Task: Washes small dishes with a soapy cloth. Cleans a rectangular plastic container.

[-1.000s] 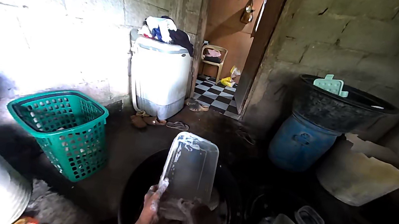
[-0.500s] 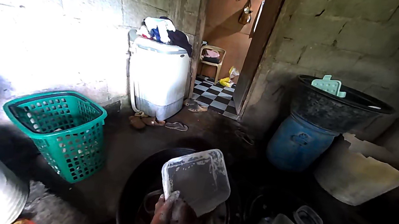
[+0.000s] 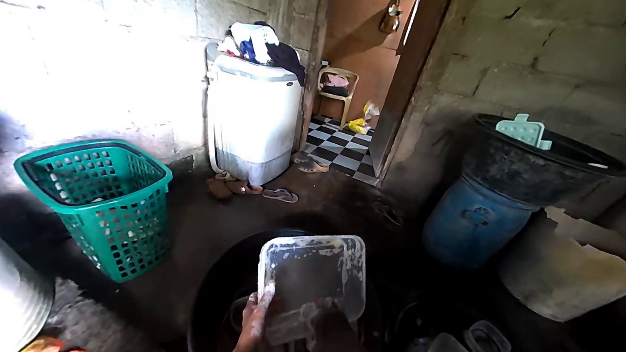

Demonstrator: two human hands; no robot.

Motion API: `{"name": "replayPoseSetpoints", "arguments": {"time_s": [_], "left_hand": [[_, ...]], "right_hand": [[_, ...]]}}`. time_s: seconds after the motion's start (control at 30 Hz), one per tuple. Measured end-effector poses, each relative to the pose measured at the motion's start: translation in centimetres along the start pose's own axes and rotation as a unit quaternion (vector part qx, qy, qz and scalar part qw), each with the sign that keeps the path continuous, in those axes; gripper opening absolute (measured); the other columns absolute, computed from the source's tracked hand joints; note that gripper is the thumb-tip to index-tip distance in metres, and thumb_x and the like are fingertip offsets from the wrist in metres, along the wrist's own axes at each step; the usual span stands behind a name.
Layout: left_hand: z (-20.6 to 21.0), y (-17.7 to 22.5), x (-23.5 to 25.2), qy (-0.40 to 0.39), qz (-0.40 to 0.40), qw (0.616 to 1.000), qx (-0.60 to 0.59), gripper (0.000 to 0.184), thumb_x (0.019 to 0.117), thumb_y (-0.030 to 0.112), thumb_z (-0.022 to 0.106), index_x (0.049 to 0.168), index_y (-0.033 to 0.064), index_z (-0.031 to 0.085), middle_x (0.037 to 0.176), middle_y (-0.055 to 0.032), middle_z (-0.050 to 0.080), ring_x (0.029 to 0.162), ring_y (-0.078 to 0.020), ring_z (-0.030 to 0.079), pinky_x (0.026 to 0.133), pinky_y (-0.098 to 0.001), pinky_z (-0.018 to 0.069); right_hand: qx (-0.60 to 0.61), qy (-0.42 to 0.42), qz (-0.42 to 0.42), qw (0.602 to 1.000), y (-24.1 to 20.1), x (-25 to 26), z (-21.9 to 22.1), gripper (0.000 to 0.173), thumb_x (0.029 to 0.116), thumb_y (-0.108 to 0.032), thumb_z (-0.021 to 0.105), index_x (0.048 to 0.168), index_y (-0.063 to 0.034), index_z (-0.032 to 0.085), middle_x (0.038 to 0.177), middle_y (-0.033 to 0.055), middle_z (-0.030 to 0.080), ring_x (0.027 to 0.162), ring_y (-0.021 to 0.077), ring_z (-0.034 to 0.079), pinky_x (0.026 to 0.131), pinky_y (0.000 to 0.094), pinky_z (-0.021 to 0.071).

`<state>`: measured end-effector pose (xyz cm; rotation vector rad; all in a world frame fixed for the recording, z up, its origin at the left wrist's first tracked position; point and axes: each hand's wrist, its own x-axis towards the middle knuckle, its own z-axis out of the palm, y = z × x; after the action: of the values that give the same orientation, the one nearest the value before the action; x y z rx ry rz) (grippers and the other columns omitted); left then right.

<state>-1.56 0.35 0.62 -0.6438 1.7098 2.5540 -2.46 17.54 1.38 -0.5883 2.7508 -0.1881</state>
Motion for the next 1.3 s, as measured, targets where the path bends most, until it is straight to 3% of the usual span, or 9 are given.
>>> {"name": "replayPoseSetpoints", "arguments": {"time_s": [0.2,0.4,0.5,0.63,0.8,1.0,1.13,1.23,1.3], "left_hand": [[-0.3,-1.8,0.5,-0.024,-0.038,0.998,-0.044,0.035,0.1097,0.028,0.045,0.130,-0.0007,0.049,0.088,-0.0115,0.062,0.071,-0.0167,0.062,0.064,-0.0346,0.0543],[-2.0,-1.2,1.5,-0.058,-0.082,0.994,-0.051,0.041,0.1114,0.037,0.035,0.124,0.0036,0.054,0.087,-0.0098,0.065,0.071,-0.0182,0.063,0.062,-0.0369,0.0545],[-1.2,-1.4,1.1,-0.050,-0.064,0.996,-0.031,0.036,0.1108,0.033,0.040,0.128,0.0038,0.052,0.083,-0.0085,0.061,0.065,-0.0160,0.060,0.058,-0.0347,0.0528],[-1.5,-1.0,1.7,-0.052,-0.013,0.997,-0.062,0.032,0.1120,0.028,0.036,0.120,0.0008,0.052,0.078,-0.0065,0.062,0.065,-0.0131,0.062,0.059,-0.0302,0.0552],[-2.2,0.5,1.5,-0.026,-0.027,0.999,-0.025,0.037,0.1113,0.028,0.039,0.131,-0.0011,0.050,0.093,-0.0132,0.067,0.075,-0.0189,0.066,0.067,-0.0365,0.0561],[-2.4,1.9,1.3,-0.005,0.023,0.999,-0.037,0.028,0.1083,0.017,0.047,0.127,-0.0035,0.051,0.091,-0.0121,0.066,0.075,-0.0147,0.066,0.067,-0.0305,0.0562],[-0.8,1.0,0.6,-0.001,0.026,1.000,0.004,0.032,0.1072,0.018,0.051,0.130,-0.0048,0.052,0.103,-0.0167,0.066,0.085,-0.0174,0.065,0.076,-0.0345,0.0555],[0.0,0.1,0.3,-0.001,0.022,0.999,0.039,0.033,0.1059,0.016,0.054,0.128,-0.0075,0.052,0.104,-0.0186,0.064,0.087,-0.0184,0.062,0.079,-0.0363,0.0540],[0.2,-0.4,0.3,0.003,0.013,0.999,0.038,0.031,0.1062,0.017,0.054,0.127,-0.0065,0.053,0.096,-0.0148,0.064,0.079,-0.0153,0.062,0.073,-0.0333,0.0538]], "right_hand": [[0.063,-0.054,-0.068,0.994,-6.7,0.0,-1.1,0.047,0.0923,-0.020,0.072,0.133,0.0030,0.062,0.145,0.0291,0.053,0.138,0.0468,0.045,0.113,0.0650,0.0338],[0.173,-0.009,-0.171,0.970,-5.1,1.9,0.4,0.039,0.0905,-0.018,0.074,0.122,0.0056,0.070,0.125,0.0289,0.066,0.122,0.0434,0.061,0.107,0.0591,0.0438],[0.113,-0.052,-0.099,0.987,-6.5,1.2,-1.1,0.048,0.0933,-0.026,0.073,0.129,0.0038,0.064,0.133,0.0279,0.061,0.128,0.0432,0.056,0.108,0.0610,0.0421],[0.087,0.013,-0.069,0.994,-9.0,0.4,-0.6,0.045,0.0963,-0.024,0.066,0.130,0.0048,0.063,0.141,0.0270,0.057,0.135,0.0425,0.050,0.112,0.0598,0.0382],[0.083,0.093,-0.192,0.974,-3.9,0.6,0.6,0.040,0.0939,-0.016,0.069,0.131,0.0001,0.067,0.134,0.0230,0.065,0.132,0.0400,0.057,0.115,0.0537,0.0400],[0.024,0.050,-0.010,0.998,4.7,0.2,0.9,0.047,0.0924,-0.015,0.069,0.136,-0.0005,0.063,0.147,0.0256,0.054,0.141,0.0448,0.046,0.118,0.0606,0.0328],[0.039,-0.012,0.062,0.997,0.5,0.0,0.2,0.047,0.0966,-0.019,0.066,0.138,0.0025,0.060,0.149,0.0286,0.049,0.142,0.0458,0.042,0.117,0.0616,0.0332],[0.085,0.053,-0.040,0.994,-4.0,0.1,1.2,0.043,0.0952,-0.020,0.067,0.134,-0.0031,0.065,0.140,0.0227,0.061,0.136,0.0412,0.052,0.114,0.0599,0.0390],[0.123,0.116,-0.108,0.980,-5.8,0.3,2.0,0.039,0.0931,-0.019,0.069,0.127,0.0006,0.069,0.131,0.0239,0.066,0.129,0.0405,0.058,0.111,0.0570,0.0420]]}}
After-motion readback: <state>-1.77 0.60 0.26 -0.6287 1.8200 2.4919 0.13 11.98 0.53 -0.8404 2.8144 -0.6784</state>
